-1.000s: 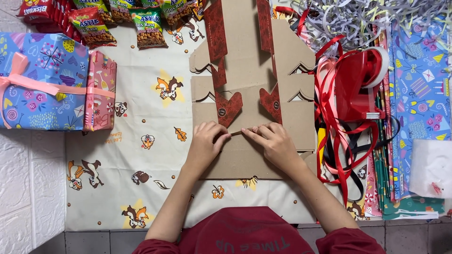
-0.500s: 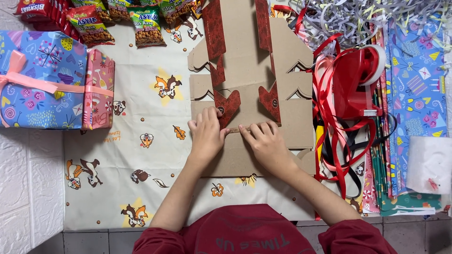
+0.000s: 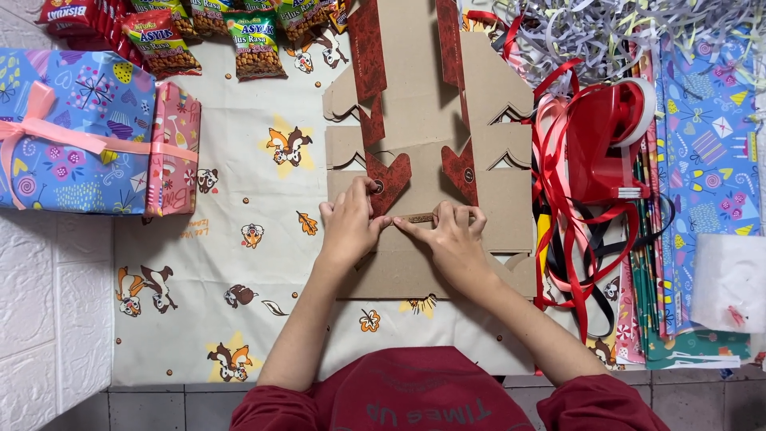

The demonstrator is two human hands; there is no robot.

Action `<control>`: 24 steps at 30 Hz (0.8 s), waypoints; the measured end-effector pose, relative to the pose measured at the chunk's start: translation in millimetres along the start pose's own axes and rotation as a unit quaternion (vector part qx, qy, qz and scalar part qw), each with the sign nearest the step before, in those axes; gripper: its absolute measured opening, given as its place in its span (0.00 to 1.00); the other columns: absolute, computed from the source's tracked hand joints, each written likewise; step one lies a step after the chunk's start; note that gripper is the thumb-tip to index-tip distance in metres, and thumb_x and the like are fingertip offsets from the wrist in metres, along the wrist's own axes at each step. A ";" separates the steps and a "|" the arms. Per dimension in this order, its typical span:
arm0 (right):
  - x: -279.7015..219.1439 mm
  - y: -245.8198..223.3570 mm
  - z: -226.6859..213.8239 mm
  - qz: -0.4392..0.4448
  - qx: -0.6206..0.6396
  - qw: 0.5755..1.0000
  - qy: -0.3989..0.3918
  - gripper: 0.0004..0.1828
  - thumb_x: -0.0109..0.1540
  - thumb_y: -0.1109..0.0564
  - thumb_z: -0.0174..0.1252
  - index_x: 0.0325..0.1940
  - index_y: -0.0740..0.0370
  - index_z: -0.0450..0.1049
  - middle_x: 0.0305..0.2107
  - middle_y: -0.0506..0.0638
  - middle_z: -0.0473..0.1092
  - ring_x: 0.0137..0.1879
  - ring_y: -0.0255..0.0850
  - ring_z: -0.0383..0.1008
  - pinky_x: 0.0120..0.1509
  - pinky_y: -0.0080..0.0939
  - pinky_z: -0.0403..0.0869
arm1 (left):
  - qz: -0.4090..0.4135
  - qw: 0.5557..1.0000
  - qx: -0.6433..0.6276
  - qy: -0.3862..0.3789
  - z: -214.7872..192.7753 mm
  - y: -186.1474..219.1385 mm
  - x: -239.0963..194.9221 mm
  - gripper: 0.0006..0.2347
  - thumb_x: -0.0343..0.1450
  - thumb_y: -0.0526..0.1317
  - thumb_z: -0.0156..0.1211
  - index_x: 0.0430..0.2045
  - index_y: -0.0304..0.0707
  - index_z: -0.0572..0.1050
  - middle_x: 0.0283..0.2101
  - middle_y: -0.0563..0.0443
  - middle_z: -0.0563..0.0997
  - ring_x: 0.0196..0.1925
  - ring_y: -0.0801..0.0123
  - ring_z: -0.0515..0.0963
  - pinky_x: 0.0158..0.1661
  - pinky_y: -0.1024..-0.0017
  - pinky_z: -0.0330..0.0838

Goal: The person assembles a flat cardboard gift box by folding and taping its sides. They then place shredded paper filler into the assembled box. The workspace contains various snack packages and gift-wrapping supplies.

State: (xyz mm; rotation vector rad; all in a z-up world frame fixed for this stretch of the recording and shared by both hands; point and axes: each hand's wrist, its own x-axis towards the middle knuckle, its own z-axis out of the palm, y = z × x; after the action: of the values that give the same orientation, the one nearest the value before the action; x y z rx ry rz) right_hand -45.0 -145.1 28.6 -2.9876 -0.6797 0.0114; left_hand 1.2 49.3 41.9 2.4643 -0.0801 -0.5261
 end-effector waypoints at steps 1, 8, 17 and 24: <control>0.4 0.8 -1.2 0.000 0.000 1.000 0.001 0.30 0.57 0.62 0.47 0.55 0.26 0.67 0.34 0.47 0.56 0.45 0.46 0.56 0.56 0.57 0.49 | 0.000 1.000 0.001 0.001 0.4 0.0 -0.2 0.22 0.63 0.41 0.65 0.45 0.47 0.57 0.32 0.55 0.70 0.41 0.57 0.71 0.47 0.56 0.53; -8.8 22.8 5.8 0.054 0.028 0.997 -0.042 0.31 0.59 0.64 0.45 0.52 0.20 0.68 0.34 0.47 0.55 0.44 0.47 0.58 0.52 0.58 0.52 | 0.001 1.000 -0.003 -0.009 0.5 -4.0 0.7 0.22 0.63 0.41 0.65 0.45 0.49 0.57 0.36 0.53 0.71 0.42 0.57 0.71 0.47 0.55 0.53; -43.6 69.3 7.1 0.128 -0.012 0.992 -0.014 0.32 0.57 0.65 0.47 0.49 0.20 0.69 0.33 0.46 0.53 0.43 0.46 0.55 0.53 0.57 0.49 | 0.005 1.000 -0.003 -0.024 -0.2 -3.8 1.5 0.23 0.63 0.41 0.65 0.45 0.49 0.57 0.34 0.53 0.71 0.42 0.57 0.71 0.46 0.55 0.52; -45.4 72.4 4.6 0.138 -0.004 0.990 -0.002 0.30 0.57 0.66 0.48 0.45 0.22 0.72 0.32 0.44 0.52 0.43 0.44 0.54 0.54 0.57 0.49 | 0.020 0.998 -0.050 -0.044 -7.7 -12.2 4.1 0.23 0.61 0.42 0.67 0.44 0.49 0.58 0.29 0.55 0.71 0.39 0.57 0.72 0.44 0.57 0.51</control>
State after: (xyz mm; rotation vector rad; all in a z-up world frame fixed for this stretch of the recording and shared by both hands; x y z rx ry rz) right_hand -54.9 -229.4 18.0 -3.0621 -0.2626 0.0316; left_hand 7.2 62.8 39.0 2.3370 -0.1355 -0.6074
